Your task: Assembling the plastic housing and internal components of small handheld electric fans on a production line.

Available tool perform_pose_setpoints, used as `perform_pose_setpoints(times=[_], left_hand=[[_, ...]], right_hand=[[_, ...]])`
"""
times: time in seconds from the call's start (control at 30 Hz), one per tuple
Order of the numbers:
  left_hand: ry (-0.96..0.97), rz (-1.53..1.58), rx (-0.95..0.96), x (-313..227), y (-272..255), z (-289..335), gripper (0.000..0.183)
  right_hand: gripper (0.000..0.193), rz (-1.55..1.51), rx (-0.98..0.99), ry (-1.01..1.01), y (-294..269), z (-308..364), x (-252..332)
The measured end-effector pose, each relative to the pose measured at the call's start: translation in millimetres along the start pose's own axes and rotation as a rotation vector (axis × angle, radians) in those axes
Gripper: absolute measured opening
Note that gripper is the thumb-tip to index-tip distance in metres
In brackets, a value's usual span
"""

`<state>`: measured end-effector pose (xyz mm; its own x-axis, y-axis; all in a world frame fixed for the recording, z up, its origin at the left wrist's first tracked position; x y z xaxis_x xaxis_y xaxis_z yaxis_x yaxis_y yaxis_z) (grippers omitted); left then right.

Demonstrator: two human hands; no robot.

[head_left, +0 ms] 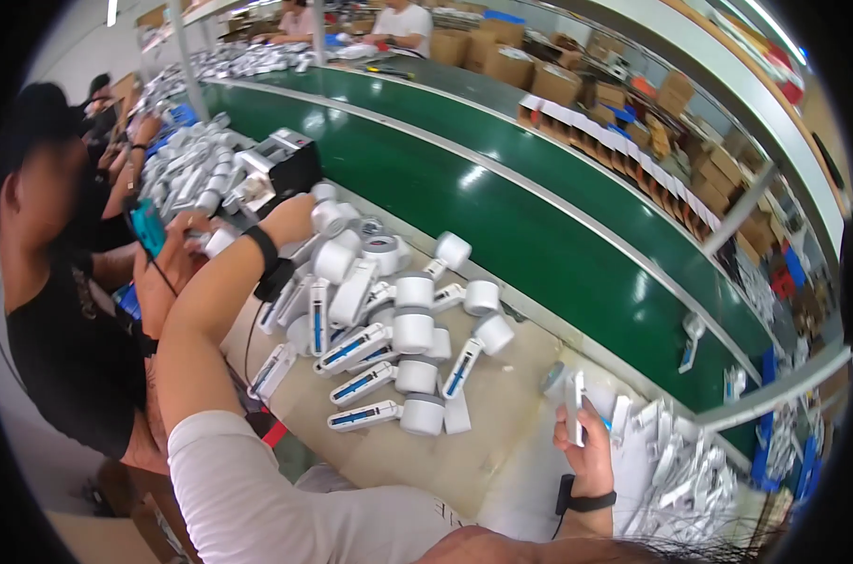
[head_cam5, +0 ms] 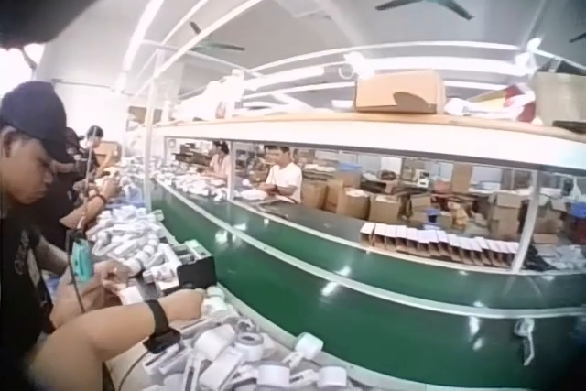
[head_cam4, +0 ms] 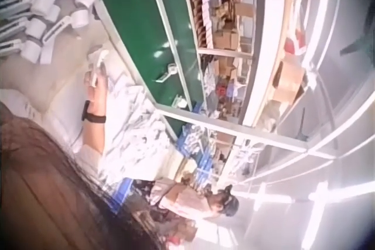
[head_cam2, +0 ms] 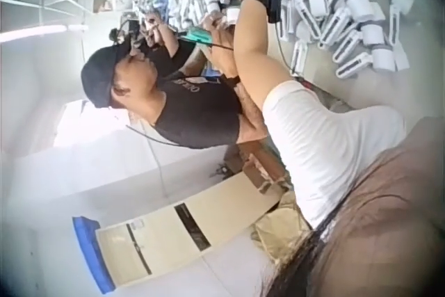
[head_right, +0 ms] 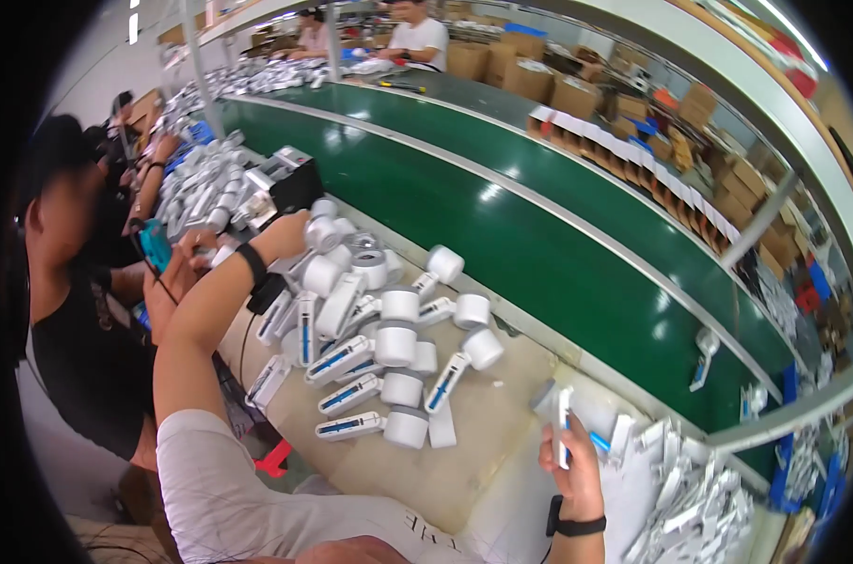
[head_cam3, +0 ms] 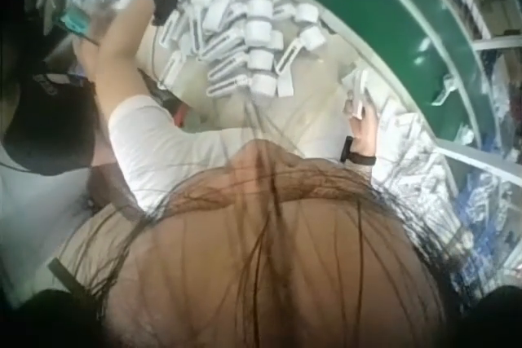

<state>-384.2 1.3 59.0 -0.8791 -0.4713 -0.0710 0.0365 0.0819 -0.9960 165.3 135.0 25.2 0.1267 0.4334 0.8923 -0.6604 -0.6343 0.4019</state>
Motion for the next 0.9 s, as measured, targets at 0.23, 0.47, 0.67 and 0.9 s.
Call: perform_pose_setpoints(times=[0.23, 0.47, 0.67, 0.9], left_hand=[[0.257, 0.221, -0.23, -91.9, -27.1, 19.9, 0.034], [0.421, 1.714, 0.821, -333.2, 18.3, 98.4, 0.042], [0.439, 1.759, 0.279, -369.4, 46.0, 125.1, 0.026], [0.363, 2.001, 1.109, -358.2, 10.8, 135.6, 0.024]], right_hand=[[0.064, 0.167, -0.014, -0.161, 23.5, -19.8, -2.9], [0.064, 0.392, -0.168, -0.449, 58.9, -16.5, -4.5], [0.074, 0.965, -0.365, -0.335, 66.0, 17.0, -2.7], [0.098, 0.432, 0.218, -0.298, 16.9, 46.0, 13.4]])
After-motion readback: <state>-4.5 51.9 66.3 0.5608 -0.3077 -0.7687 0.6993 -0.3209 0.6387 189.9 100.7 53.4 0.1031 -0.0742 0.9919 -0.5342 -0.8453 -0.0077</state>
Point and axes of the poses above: each hand's wrist, its own z-axis away from the middle knuckle, its own y-axis out of the palm, x = y × z, the point moved 1 cm from there along -z, towards the middle knuckle, and after that the axes turned 7 degrees about x, right-handed, at the moved point
